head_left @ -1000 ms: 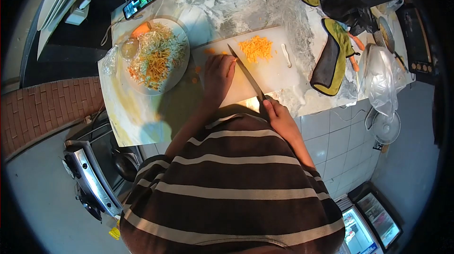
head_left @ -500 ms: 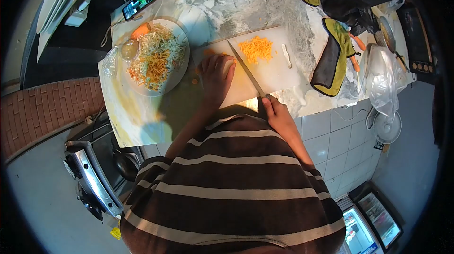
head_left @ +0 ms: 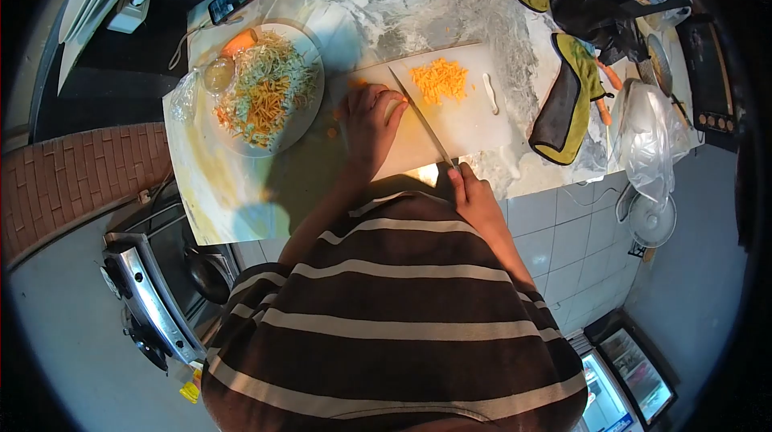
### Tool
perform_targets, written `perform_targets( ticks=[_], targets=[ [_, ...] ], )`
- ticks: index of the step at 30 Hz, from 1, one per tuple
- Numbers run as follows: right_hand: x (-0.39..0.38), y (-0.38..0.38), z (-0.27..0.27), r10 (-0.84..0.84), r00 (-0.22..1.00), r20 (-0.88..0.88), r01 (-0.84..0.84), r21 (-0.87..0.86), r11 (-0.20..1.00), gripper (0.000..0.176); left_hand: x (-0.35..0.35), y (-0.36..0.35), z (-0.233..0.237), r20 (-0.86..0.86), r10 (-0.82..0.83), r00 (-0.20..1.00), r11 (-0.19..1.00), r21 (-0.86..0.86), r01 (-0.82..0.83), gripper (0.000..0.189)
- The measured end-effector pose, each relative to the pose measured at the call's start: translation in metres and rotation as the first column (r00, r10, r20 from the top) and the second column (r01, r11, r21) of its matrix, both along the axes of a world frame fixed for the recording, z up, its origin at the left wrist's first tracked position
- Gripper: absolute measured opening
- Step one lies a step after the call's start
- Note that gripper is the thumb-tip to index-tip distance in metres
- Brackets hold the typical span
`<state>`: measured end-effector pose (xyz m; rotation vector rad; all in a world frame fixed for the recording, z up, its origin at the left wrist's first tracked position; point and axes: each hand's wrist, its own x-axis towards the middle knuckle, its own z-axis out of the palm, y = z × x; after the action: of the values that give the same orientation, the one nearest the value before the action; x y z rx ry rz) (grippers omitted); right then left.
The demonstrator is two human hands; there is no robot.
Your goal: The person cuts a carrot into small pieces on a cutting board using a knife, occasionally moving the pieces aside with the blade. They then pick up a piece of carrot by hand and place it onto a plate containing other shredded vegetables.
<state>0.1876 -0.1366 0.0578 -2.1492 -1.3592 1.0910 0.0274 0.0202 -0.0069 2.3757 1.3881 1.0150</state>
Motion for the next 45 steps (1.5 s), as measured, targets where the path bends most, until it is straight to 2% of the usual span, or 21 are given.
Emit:
perform_targets(
  ticks=[6,12,33,45],
  targets=[
    [0.0,0.0,0.001,0.017,0.999,0.035,-0.016,-0.035,0.999,0.035,0.0,0.0,0.0,0.048,-0.004,0.999,1.0,-0.025,0.005,0.017],
    [0.0,-0.002,-0.003,0.026,0.997,0.074,-0.028,0.015,1.0,0.036,-0.001,0.0,0.001,0.1,-0.017,0.995,0.997,-0.069,0.024,0.013],
    [0.002,-0.006,-0.002,0.041,0.999,0.036,-0.042,0.021,0.999,0.028,0.0,0.002,0.0,0.047,0.008,0.999,0.997,-0.076,-0.004,0.014],
    [-0.002,0.0,0.01,0.056,0.998,0.037,-0.052,-0.093,0.994,0.032,0.002,0.005,0.005,0.102,-0.035,0.994,0.996,-0.077,0.043,0.011]
  ],
)
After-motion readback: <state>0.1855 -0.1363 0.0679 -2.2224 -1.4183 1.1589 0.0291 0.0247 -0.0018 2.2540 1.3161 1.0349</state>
